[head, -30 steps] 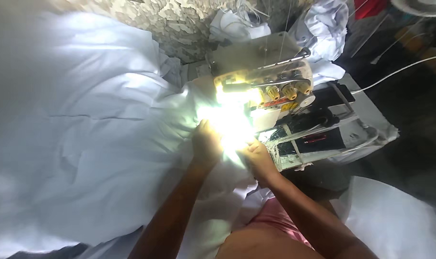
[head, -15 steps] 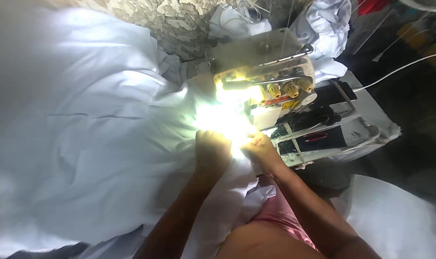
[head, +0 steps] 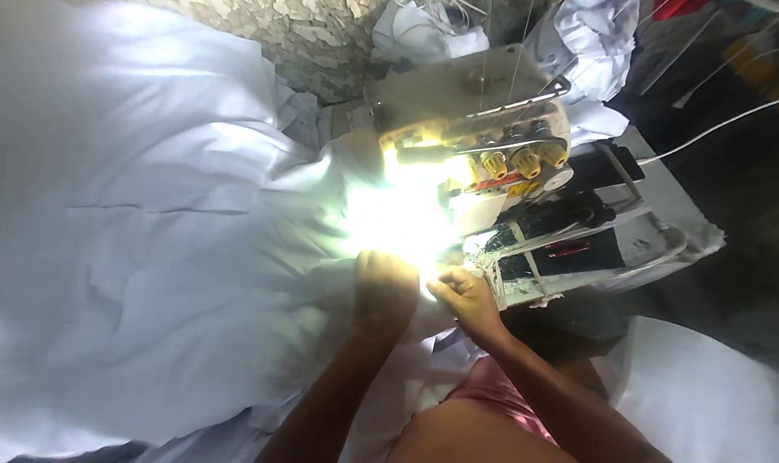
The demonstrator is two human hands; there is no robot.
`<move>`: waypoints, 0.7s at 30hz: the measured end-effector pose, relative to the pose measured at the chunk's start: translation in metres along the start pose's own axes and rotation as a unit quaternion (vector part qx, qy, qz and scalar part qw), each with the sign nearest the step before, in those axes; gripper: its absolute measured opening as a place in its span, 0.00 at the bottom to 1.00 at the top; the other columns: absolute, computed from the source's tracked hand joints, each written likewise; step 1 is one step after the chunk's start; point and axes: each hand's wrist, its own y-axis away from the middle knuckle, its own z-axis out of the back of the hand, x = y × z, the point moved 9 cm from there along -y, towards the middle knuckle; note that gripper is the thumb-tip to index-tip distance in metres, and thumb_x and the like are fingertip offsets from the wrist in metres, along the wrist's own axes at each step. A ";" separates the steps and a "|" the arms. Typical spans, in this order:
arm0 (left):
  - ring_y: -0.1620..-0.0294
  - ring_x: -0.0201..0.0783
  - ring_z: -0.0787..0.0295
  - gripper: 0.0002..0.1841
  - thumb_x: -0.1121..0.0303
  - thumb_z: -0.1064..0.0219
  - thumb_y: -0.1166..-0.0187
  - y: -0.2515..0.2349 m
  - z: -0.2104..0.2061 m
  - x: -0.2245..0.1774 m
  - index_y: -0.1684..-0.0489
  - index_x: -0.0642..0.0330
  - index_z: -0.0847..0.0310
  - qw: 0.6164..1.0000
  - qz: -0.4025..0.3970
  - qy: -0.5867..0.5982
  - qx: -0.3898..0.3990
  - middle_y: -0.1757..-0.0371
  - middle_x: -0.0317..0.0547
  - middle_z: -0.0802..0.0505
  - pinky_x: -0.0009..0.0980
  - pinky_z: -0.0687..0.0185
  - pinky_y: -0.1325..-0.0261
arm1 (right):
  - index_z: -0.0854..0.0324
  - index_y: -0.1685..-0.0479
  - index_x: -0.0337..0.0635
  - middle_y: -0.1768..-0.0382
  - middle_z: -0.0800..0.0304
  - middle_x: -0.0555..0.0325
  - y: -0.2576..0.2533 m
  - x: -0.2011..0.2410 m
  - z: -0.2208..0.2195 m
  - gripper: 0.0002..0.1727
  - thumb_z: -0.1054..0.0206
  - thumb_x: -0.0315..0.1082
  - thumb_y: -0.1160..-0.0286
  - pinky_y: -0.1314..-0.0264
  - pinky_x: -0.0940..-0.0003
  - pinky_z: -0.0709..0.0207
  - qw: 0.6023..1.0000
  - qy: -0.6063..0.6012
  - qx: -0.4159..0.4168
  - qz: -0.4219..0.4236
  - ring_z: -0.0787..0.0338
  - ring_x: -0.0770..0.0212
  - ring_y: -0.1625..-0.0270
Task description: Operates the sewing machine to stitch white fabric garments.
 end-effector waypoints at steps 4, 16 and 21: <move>0.54 0.56 0.08 0.11 0.73 0.36 0.22 0.001 -0.001 0.002 0.54 0.64 0.06 1.000 0.015 0.003 0.007 0.52 0.56 0.04 0.51 0.21 0.48 | 0.16 0.65 0.40 0.80 0.19 0.71 0.002 -0.001 -0.001 0.07 0.35 0.30 0.19 0.71 0.86 0.29 0.999 -0.015 -0.011 0.030 0.23 0.83 0.77; 0.53 0.58 0.09 0.10 0.72 0.34 0.23 0.000 -0.001 0.000 0.56 0.63 0.05 1.000 0.023 -0.012 0.006 0.55 0.57 0.05 0.52 0.21 0.47 | 0.20 0.73 0.41 0.81 0.24 0.74 0.005 0.002 -0.001 0.14 0.40 0.30 0.15 0.69 0.88 0.30 0.997 -0.018 -0.046 0.054 0.25 0.86 0.76; 0.56 0.56 0.07 0.11 0.73 0.37 0.21 0.005 0.001 0.006 0.57 0.66 0.07 0.999 0.013 0.017 -0.029 0.57 0.57 0.05 0.50 0.19 0.46 | 0.21 0.75 0.42 0.82 0.24 0.74 0.006 -0.002 -0.005 0.15 0.41 0.29 0.15 0.70 0.88 0.30 0.996 -0.058 -0.045 0.049 0.25 0.86 0.77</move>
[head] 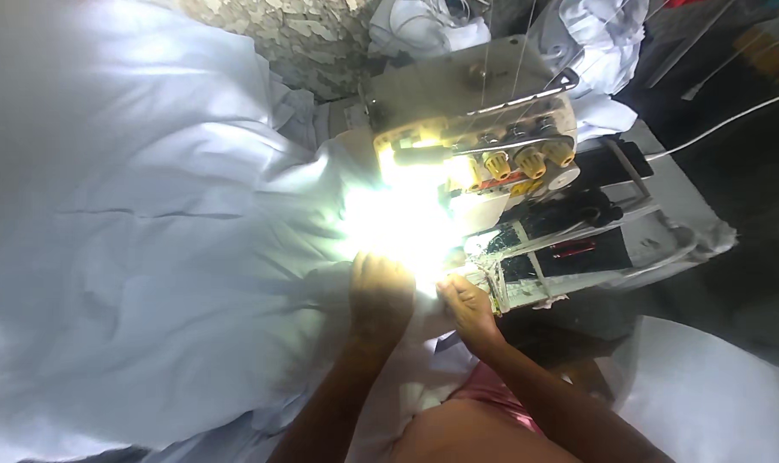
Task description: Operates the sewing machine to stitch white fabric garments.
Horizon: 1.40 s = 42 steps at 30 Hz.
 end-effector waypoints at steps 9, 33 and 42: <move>0.59 0.57 0.11 0.11 0.76 0.34 0.27 0.000 0.001 -0.002 0.56 0.64 0.05 1.000 0.005 0.009 0.018 0.61 0.58 0.08 0.50 0.21 0.50 | 0.21 0.76 0.41 0.80 0.20 0.72 0.004 0.002 -0.003 0.13 0.37 0.27 0.19 0.68 0.88 0.27 0.999 -0.025 0.020 -0.008 0.22 0.85 0.75; 0.52 0.57 0.10 0.13 0.69 0.36 0.21 -0.006 -0.004 -0.007 0.50 0.61 0.06 0.998 0.021 0.016 0.050 0.54 0.55 0.05 0.56 0.23 0.40 | 0.16 0.60 0.37 0.80 0.17 0.71 0.001 0.003 -0.004 0.06 0.37 0.30 0.18 0.70 0.86 0.26 0.996 -0.013 0.064 -0.059 0.21 0.83 0.77; 0.51 0.63 0.11 0.15 0.71 0.41 0.19 -0.020 -0.018 0.006 0.55 0.77 0.13 0.994 0.080 0.003 0.073 0.62 0.65 0.09 0.54 0.22 0.39 | 0.20 0.61 0.42 0.83 0.20 0.69 -0.014 0.024 0.000 0.04 0.37 0.27 0.18 0.73 0.84 0.28 0.999 0.010 0.016 -0.030 0.22 0.79 0.79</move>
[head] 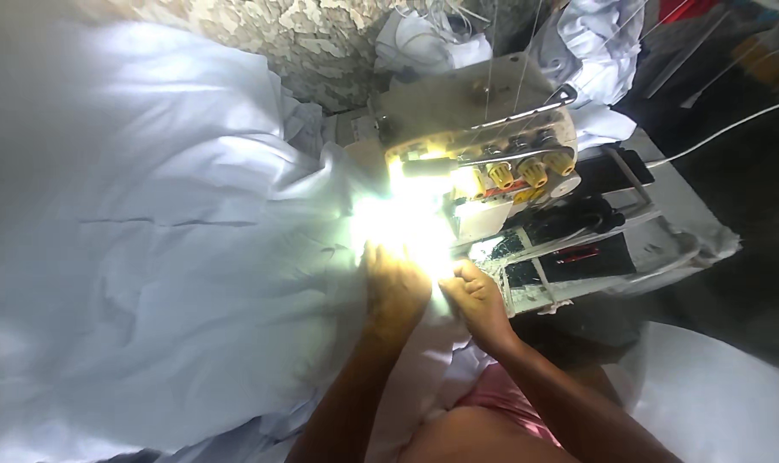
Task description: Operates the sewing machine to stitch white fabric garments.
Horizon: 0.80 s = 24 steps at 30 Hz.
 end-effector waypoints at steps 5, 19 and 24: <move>0.50 0.64 0.11 0.12 0.72 0.40 0.22 0.008 0.002 0.007 0.61 0.77 0.14 0.999 -0.023 0.033 -0.008 0.62 0.64 0.09 0.53 0.18 0.42 | 0.22 0.41 0.40 0.80 0.15 0.69 0.009 -0.003 0.001 0.12 0.35 0.26 0.22 0.71 0.83 0.24 1.000 -0.012 -0.009 0.014 0.19 0.79 0.78; 0.16 0.61 0.28 0.26 0.81 0.38 0.23 -0.038 -0.025 0.055 0.23 0.76 0.29 0.987 -0.018 0.121 0.106 0.22 0.66 0.19 0.50 0.47 0.09 | 0.30 0.33 0.40 0.82 0.23 0.63 -0.015 0.025 -0.007 0.21 0.38 0.20 0.25 0.80 0.78 0.34 0.996 0.050 -0.040 0.069 0.31 0.75 0.84; 0.22 0.64 0.23 0.19 0.83 0.37 0.25 -0.050 -0.032 0.066 0.35 0.73 0.23 0.983 -0.066 0.152 0.078 0.32 0.67 0.14 0.55 0.47 0.11 | 0.30 0.32 0.44 0.85 0.30 0.62 -0.017 0.025 -0.010 0.21 0.38 0.21 0.22 0.84 0.76 0.39 0.996 0.063 -0.031 0.055 0.36 0.71 0.87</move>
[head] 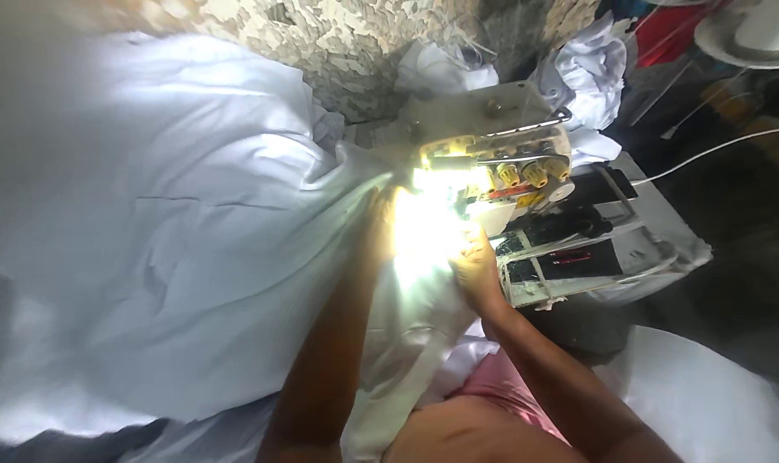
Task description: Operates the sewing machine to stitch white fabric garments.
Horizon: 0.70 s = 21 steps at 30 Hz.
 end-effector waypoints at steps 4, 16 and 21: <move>0.17 0.64 0.30 0.23 0.84 0.36 0.26 -0.005 0.000 0.011 0.30 0.68 0.24 0.999 0.036 0.023 0.004 0.25 0.67 0.19 0.60 0.43 0.14 | 0.29 0.32 0.47 0.86 0.30 0.61 -0.001 -0.004 0.000 0.20 0.38 0.23 0.21 0.85 0.75 0.38 1.000 0.001 0.000 0.008 0.36 0.70 0.88; 0.07 0.73 0.56 0.25 0.54 0.49 0.09 0.165 0.107 0.070 0.24 0.61 0.22 0.949 0.217 -0.062 -0.218 0.10 0.68 0.36 0.75 0.69 0.12 | 0.25 0.35 0.34 0.71 0.13 0.66 0.028 -0.040 0.023 0.20 0.36 0.25 0.26 0.62 0.75 0.18 0.996 0.055 0.074 0.003 0.15 0.77 0.70; 0.06 0.71 0.65 0.36 0.58 0.48 0.09 0.369 0.156 0.159 0.10 0.76 0.52 0.753 0.467 0.014 -0.463 0.09 0.80 0.54 0.54 0.66 0.06 | 0.19 0.58 0.43 0.71 0.11 0.75 0.052 -0.050 0.019 0.04 0.34 0.26 0.27 0.61 0.82 0.15 0.989 0.006 0.150 -0.003 0.12 0.81 0.68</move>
